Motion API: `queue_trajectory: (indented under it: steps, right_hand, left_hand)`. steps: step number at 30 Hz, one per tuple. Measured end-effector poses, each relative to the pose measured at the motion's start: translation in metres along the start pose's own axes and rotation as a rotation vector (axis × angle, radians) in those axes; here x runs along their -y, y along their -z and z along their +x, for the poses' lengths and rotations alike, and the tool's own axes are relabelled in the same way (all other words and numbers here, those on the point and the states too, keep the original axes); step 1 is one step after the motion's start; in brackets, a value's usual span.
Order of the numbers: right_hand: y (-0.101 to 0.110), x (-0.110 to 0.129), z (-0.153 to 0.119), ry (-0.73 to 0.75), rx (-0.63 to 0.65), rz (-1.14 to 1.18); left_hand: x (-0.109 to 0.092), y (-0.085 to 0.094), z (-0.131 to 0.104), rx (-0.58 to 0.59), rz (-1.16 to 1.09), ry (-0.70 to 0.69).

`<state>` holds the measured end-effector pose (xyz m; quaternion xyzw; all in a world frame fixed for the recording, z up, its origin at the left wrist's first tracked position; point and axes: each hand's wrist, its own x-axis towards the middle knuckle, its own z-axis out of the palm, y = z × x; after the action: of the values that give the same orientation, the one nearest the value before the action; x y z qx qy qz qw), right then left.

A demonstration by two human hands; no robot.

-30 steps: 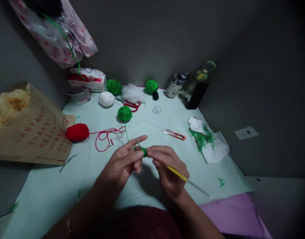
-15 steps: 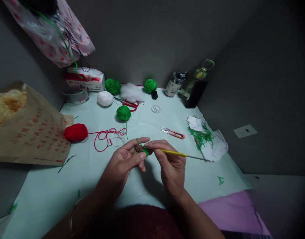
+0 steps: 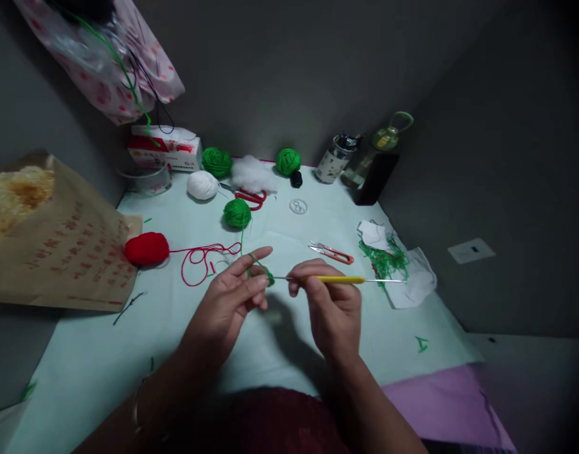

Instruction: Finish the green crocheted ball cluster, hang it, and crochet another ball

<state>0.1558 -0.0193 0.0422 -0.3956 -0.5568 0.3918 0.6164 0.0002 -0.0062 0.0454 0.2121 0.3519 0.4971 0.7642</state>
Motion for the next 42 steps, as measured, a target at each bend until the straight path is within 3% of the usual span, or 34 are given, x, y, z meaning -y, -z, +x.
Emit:
queue_trajectory:
  steps: [3, 8, 13, 19, 23, 27, 29, 31, 34, 38, 42]
  right_hand:
    - [-0.002, -0.002, 0.001, -0.086, 0.042, 0.033]
    - [0.002, -0.008, 0.003, -0.234, -0.002, 0.241]
    - [0.004, -0.004, 0.005, -0.211, 0.024, 0.245]
    - [0.006, 0.011, 0.0, 0.015, 0.093, -0.132]
    - [0.006, 0.014, -0.004, 0.308, 0.207, -0.436]
    - [0.003, 0.005, -0.007, 0.594, 0.22, -0.679]
    - [0.002, 0.0, -0.008, 0.686, 0.215, -0.8]
    - [0.002, -0.002, -0.008, 0.729, 0.209, -0.855]
    - [0.004, 0.001, -0.005, 0.533, 0.146, -0.626]
    - [0.004, 0.005, 0.001, 0.125, 0.053, -0.154]
    - [-0.001, 0.001, 0.002, 0.083, 0.096, -0.138]
  left_hand:
    - [0.003, -0.001, -0.002, 0.033, 0.12, -0.044]
    - [0.004, 0.001, -0.004, 0.036, 0.157, -0.034]
    - [0.001, 0.003, -0.005, 0.028, 0.199, -0.052]
    - [0.0, 0.001, -0.008, -0.015, 0.289, -0.138]
    - [0.003, -0.001, -0.011, -0.09, 0.383, -0.237]
    - [0.008, -0.004, -0.014, -0.155, 0.434, -0.299]
    - [0.009, -0.004, -0.013, -0.121, 0.351, -0.26]
    - [0.009, -0.002, -0.01, -0.02, 0.217, -0.135]
    - [0.004, 0.002, -0.005, 0.071, 0.043, 0.053]
    - [-0.002, 0.003, -0.004, 0.059, 0.018, 0.042]
    - [0.002, -0.001, -0.006, 0.067, 0.153, -0.016]
